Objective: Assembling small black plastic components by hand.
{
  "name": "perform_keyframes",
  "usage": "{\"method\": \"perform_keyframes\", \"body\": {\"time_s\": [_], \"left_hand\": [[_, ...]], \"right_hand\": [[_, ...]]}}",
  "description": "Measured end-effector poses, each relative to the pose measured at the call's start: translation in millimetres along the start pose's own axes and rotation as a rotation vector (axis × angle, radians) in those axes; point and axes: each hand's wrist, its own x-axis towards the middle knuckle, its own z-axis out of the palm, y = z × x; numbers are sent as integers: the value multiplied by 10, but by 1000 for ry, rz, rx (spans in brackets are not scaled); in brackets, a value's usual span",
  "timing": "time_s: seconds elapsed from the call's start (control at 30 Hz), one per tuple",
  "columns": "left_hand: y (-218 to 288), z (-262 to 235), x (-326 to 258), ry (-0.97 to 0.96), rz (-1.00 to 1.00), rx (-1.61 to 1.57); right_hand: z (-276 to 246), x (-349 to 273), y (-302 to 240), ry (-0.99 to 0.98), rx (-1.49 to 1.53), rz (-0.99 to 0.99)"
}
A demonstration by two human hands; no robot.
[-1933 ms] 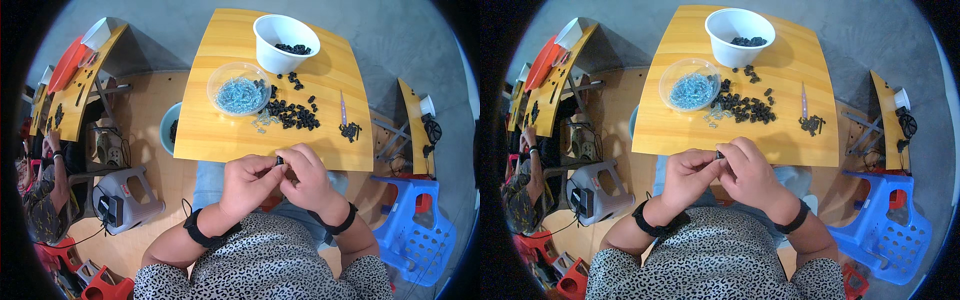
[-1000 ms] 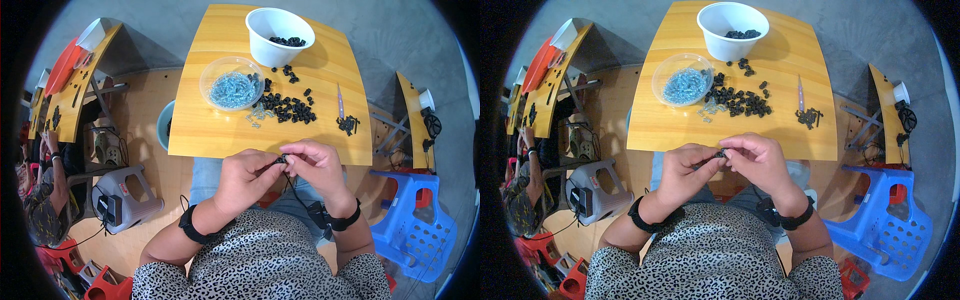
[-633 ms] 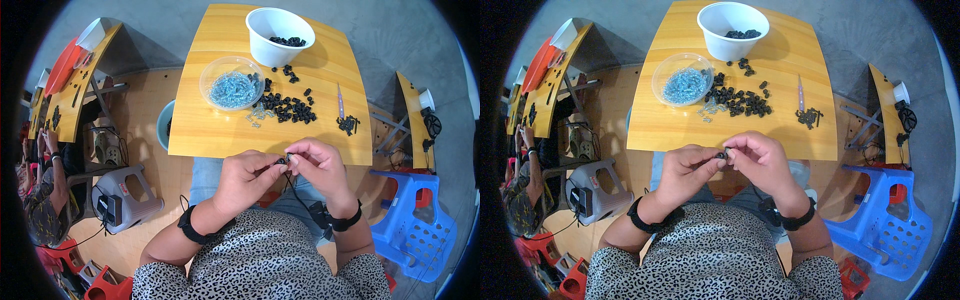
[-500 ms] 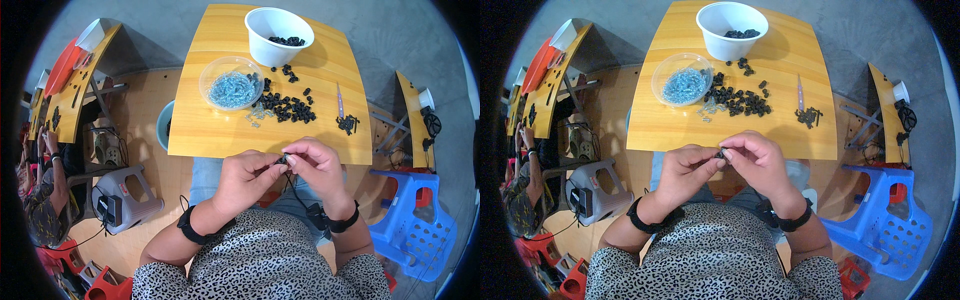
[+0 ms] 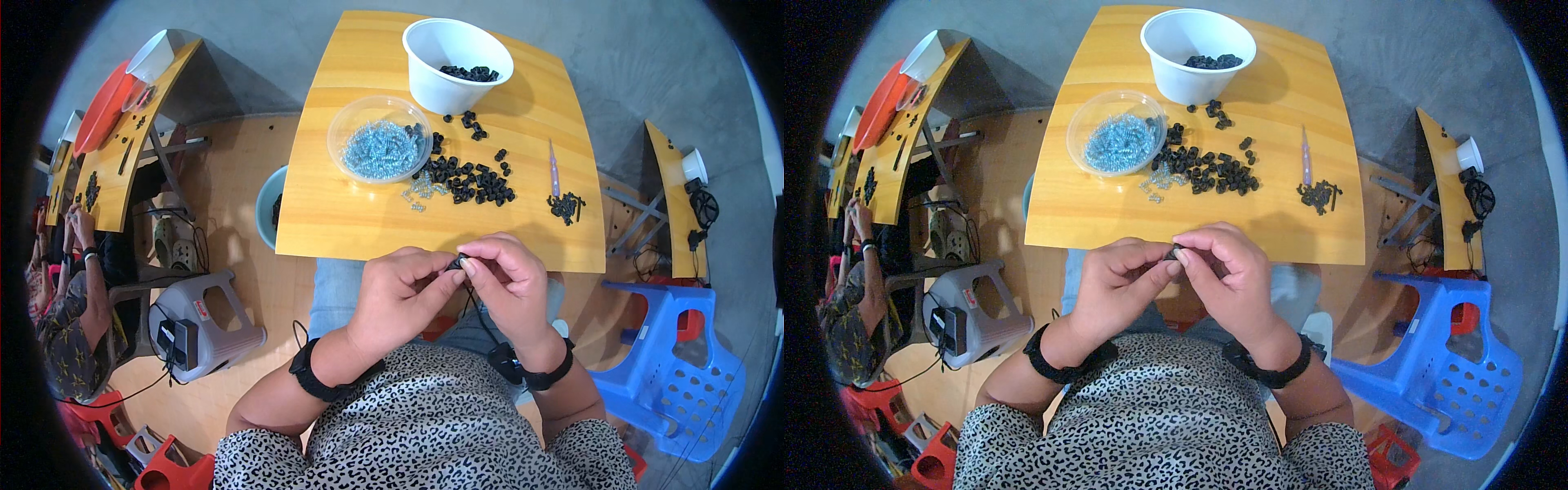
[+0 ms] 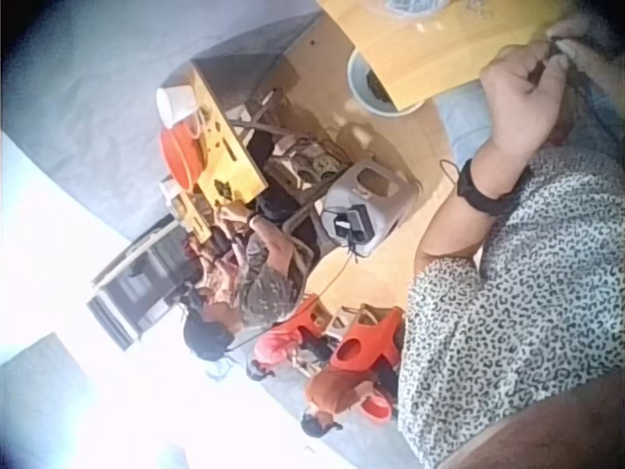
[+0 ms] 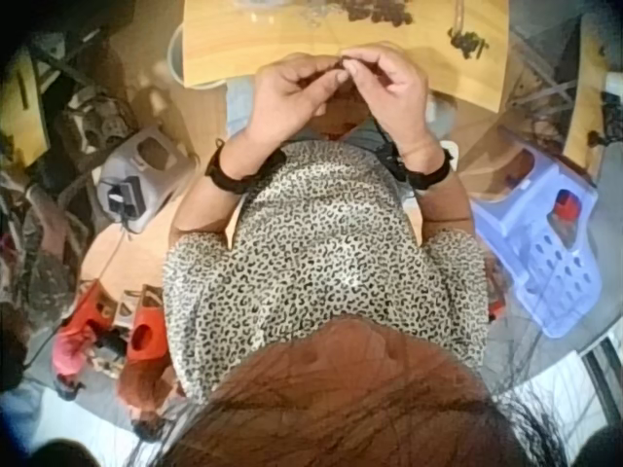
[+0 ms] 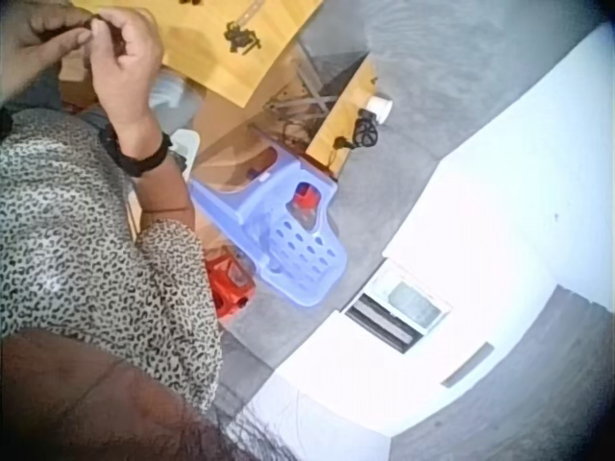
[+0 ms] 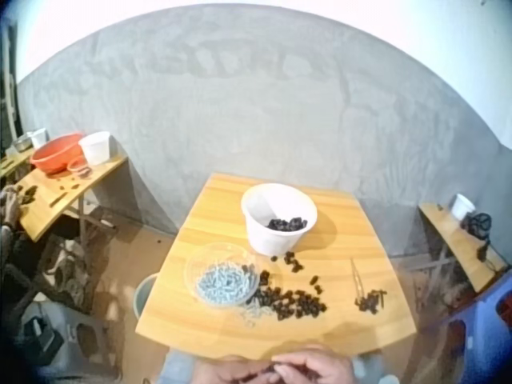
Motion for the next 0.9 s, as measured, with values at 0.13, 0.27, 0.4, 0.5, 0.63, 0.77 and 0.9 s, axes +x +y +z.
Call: {"method": "perform_keyframes", "body": {"time_s": [0.13,0.27,0.4,0.5,0.63,0.77,0.9], "left_hand": [[-24,-7,-18,15,-23,-5],[-55,-3,-41,18,-132,-174],[4,-13,-20,18,-125,-188],[27,-20,-14,22,-114,-171],[16,-26,-20,7,-42,-105],[0,-4,-28,6,-54,-163],[12,-52,-40,-33,-203,-219]], "right_hand": [[28,4,-42,-5,-89,-32],[42,-28,-101,14,-237,-112],[71,-29,-143,56,-296,-175],[42,-27,-123,43,-270,-182],[-40,-4,-94,-18,-233,-161],[-41,-20,-113,-38,-233,-163],[-9,-28,-175,-71,-314,-231]]}}
